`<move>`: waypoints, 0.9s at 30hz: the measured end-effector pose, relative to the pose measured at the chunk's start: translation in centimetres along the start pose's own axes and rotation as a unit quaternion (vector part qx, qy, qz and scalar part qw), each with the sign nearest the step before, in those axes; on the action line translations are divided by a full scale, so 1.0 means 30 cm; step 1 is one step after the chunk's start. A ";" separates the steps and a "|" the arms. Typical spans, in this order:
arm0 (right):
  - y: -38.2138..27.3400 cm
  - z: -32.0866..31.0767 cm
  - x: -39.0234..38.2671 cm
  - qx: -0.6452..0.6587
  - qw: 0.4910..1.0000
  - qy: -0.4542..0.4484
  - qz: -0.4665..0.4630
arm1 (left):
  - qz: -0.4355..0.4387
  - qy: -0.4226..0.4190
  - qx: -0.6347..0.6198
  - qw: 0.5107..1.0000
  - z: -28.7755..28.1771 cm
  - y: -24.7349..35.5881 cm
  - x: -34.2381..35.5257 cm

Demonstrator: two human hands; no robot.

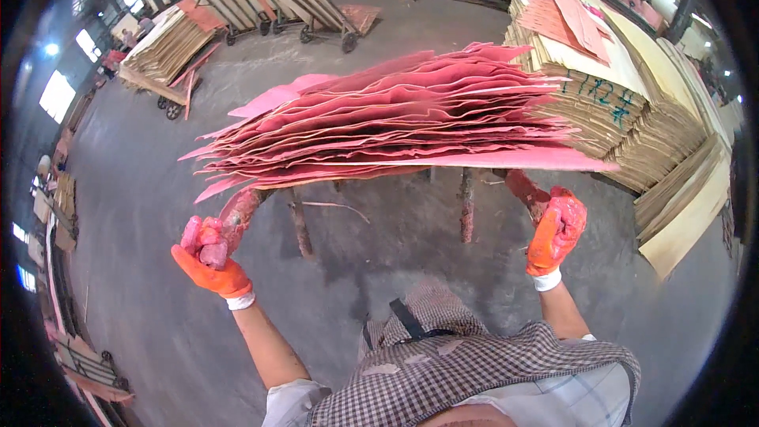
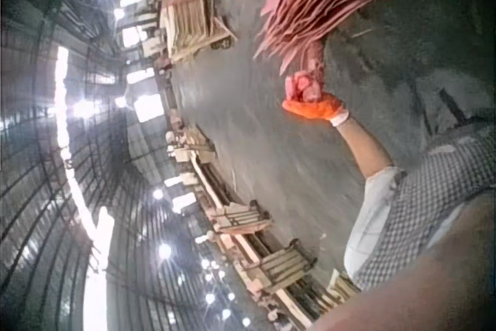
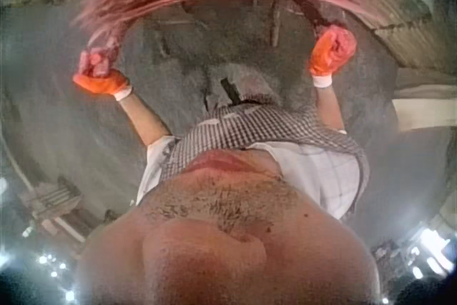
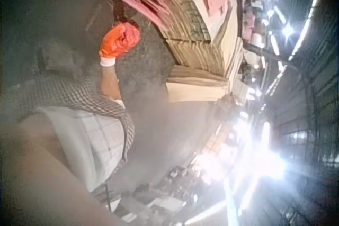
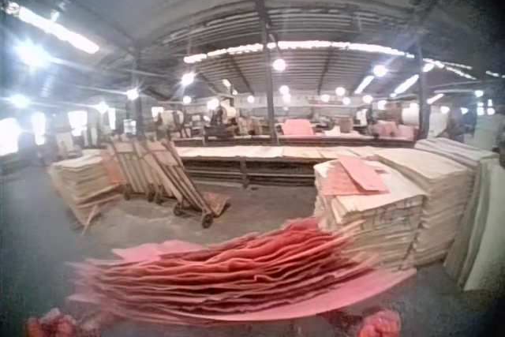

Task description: Feeding veneer sheets into a rolling machine, cleaning the rollers with a scraper, and transporting a stack of veneer on a rack.

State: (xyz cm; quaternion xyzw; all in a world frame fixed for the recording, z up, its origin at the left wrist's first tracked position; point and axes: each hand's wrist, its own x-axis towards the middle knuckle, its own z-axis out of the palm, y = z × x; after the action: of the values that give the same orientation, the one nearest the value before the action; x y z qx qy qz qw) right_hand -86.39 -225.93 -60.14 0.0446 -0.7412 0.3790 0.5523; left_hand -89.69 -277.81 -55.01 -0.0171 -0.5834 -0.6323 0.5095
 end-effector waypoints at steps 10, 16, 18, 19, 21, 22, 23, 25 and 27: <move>0.106 0.335 -0.087 -0.011 0.999 0.018 -0.025 | -0.041 -0.049 -0.072 0.995 0.166 -0.424 0.278; 0.176 0.510 0.012 -0.051 0.992 -0.108 -0.033 | -0.092 -0.082 -0.095 0.988 0.390 -0.691 0.457; 0.175 0.586 0.023 -0.113 0.991 -0.057 -0.034 | -0.137 -0.016 -0.058 0.989 0.490 -0.784 0.499; 0.195 0.646 0.035 -0.090 0.994 -0.057 -0.013 | -0.136 -0.051 -0.076 0.986 0.497 -0.823 0.545; 0.242 0.703 0.110 -0.076 0.991 -0.103 0.033 | -0.145 -0.077 -0.080 0.983 0.603 -0.944 0.622; 0.269 0.765 0.123 -0.077 0.991 -0.101 0.034 | -0.147 -0.102 -0.069 0.981 0.657 -0.986 0.675; 0.302 0.838 0.137 -0.089 0.994 -0.063 0.021 | -0.155 -0.099 -0.096 0.978 0.712 -1.027 0.734; 0.353 0.892 0.161 -0.117 0.993 -0.027 -0.001 | -0.169 -0.095 -0.109 0.975 0.798 -1.133 0.745; 0.379 1.017 0.264 -0.124 0.992 -0.011 -0.007 | -0.156 -0.105 -0.114 0.976 0.930 -1.225 0.863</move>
State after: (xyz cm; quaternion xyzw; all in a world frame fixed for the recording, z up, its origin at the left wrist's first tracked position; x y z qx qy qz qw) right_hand -118.89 -233.71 -62.34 -0.0149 -0.7880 0.2798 0.5482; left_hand -142.52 -280.26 -56.63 -0.0501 -0.5527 -0.7612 0.3355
